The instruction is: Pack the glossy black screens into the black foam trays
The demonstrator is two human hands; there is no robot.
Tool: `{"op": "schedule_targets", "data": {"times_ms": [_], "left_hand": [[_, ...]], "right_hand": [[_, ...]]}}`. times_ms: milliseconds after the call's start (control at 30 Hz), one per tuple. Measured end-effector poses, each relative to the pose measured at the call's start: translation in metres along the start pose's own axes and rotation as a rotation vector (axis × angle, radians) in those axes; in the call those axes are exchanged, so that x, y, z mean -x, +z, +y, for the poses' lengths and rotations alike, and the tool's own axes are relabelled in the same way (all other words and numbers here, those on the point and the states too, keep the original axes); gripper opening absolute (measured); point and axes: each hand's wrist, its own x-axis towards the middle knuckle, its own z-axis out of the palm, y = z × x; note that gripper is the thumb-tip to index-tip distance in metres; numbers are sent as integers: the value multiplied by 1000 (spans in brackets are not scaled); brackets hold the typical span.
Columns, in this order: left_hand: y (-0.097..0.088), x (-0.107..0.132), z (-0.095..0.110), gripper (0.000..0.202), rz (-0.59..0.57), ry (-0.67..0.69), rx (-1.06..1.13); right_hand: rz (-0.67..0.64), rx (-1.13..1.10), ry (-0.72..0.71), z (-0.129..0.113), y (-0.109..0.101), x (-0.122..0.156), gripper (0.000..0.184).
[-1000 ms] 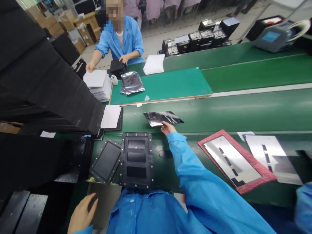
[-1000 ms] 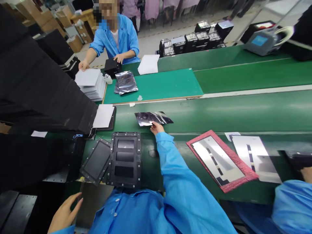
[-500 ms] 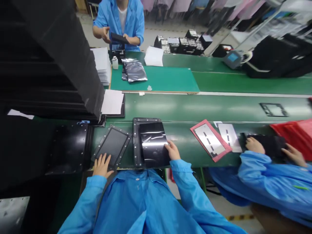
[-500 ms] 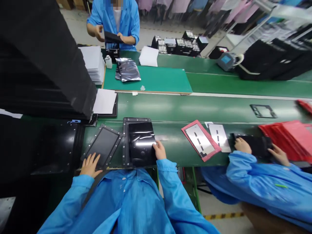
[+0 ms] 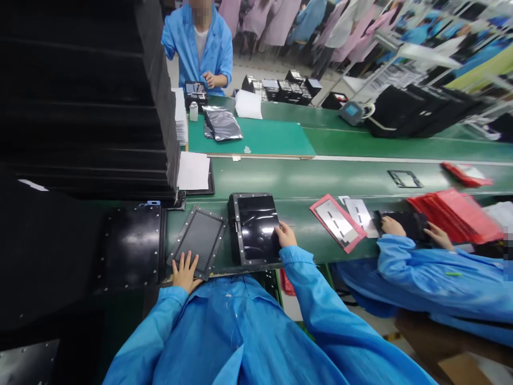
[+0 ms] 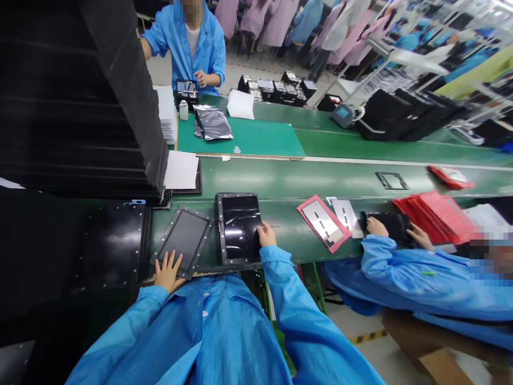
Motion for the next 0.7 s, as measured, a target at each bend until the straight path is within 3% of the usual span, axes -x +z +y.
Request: {"op": "schedule_targets", "data": {"times_ms": [100,233,333,400,467,600,700], "left_hand": [[-12,-5,26,88,11,-17,169],[-26,-25,80,87,61,114,578],[-28,-44,120,85,59,187,835],[-26,-55,139,86,45,160,912],[-19,-62,150,88,10,105,919],[-4,-57,150,81,-2,-36,856],[-9,-46,144,83,16,-139,781]], "right_hand": [[38,118,-62,2,0,6,38],[9,271,-177,19,-9,28,48],[-4,116,-56,43,-12,49,66],[16,19,38,58,-13,60,79],[-5,-61,82,70,-16,66,86],[-253,-192,70,79,-27,69,88],[-374,-201,12,78,-32,64,88]]}}
